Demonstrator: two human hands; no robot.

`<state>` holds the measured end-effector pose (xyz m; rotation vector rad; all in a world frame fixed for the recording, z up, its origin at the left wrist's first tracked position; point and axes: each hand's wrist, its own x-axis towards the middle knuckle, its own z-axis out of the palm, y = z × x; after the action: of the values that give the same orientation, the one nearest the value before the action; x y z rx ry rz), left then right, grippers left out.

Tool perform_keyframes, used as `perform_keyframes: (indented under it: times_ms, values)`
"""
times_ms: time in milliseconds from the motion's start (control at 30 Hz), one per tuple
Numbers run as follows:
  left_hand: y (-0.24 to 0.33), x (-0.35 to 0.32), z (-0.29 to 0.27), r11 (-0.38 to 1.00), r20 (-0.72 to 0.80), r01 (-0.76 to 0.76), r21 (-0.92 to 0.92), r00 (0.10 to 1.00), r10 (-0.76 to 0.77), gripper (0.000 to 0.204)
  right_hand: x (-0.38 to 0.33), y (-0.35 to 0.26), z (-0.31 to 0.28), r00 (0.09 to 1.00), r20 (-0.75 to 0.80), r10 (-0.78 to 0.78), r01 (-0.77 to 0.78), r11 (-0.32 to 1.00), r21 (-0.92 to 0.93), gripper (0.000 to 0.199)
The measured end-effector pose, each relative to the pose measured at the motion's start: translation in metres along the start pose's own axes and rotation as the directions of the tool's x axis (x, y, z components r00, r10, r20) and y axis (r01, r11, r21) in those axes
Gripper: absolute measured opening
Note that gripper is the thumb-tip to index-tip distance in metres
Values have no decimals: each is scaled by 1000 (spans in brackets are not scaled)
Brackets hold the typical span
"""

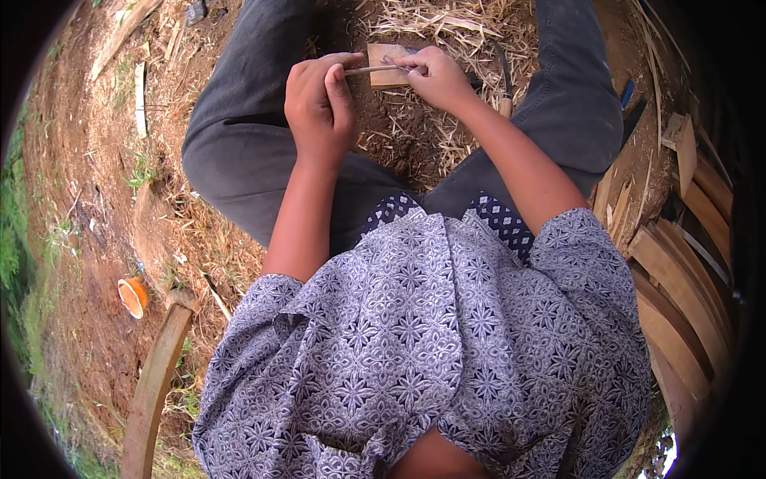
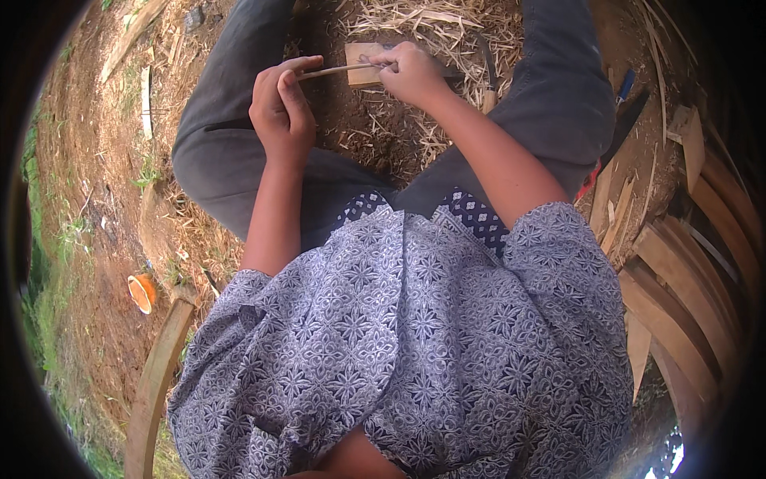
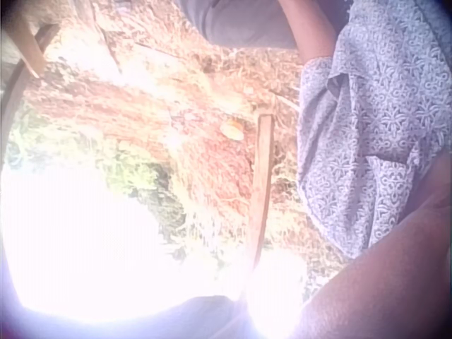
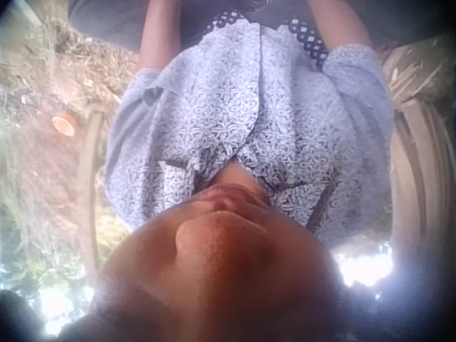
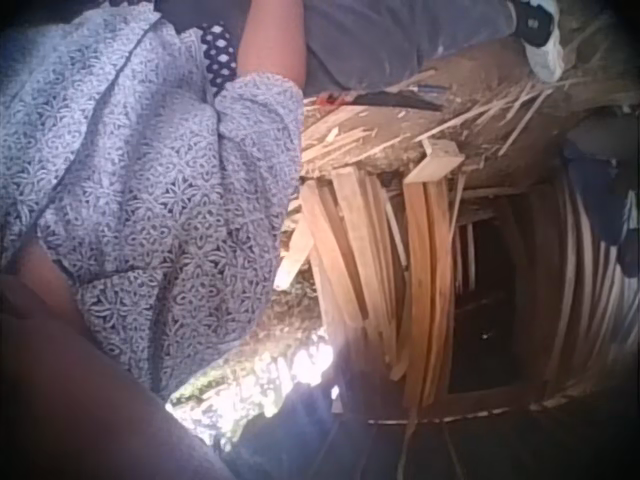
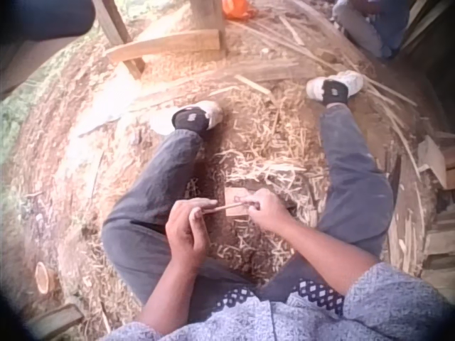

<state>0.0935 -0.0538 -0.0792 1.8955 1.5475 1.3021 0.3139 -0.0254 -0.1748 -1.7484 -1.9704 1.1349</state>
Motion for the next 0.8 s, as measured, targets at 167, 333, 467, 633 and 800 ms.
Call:
perform_keyframes:
  times_ms: [167,333,467,633,800]
  values:
    - [9,-4,5,921,93,154,-358,987,-129,31,8,13,7,999,22,34,-36,998,57,39]
    - [14,-7,5,776,207,285,-563,958,-201,45,13,19,9,992,101,77,-88,990,112,39]
    - [1,-13,3,715,247,297,-633,953,-176,64,14,12,7,985,101,137,-146,985,88,36]
    - [5,-12,3,777,292,336,-533,934,-205,69,15,12,14,993,-35,108,-104,989,108,30]
    - [1,-13,7,830,267,256,-495,954,-135,69,13,0,8,995,36,93,-94,995,27,30]
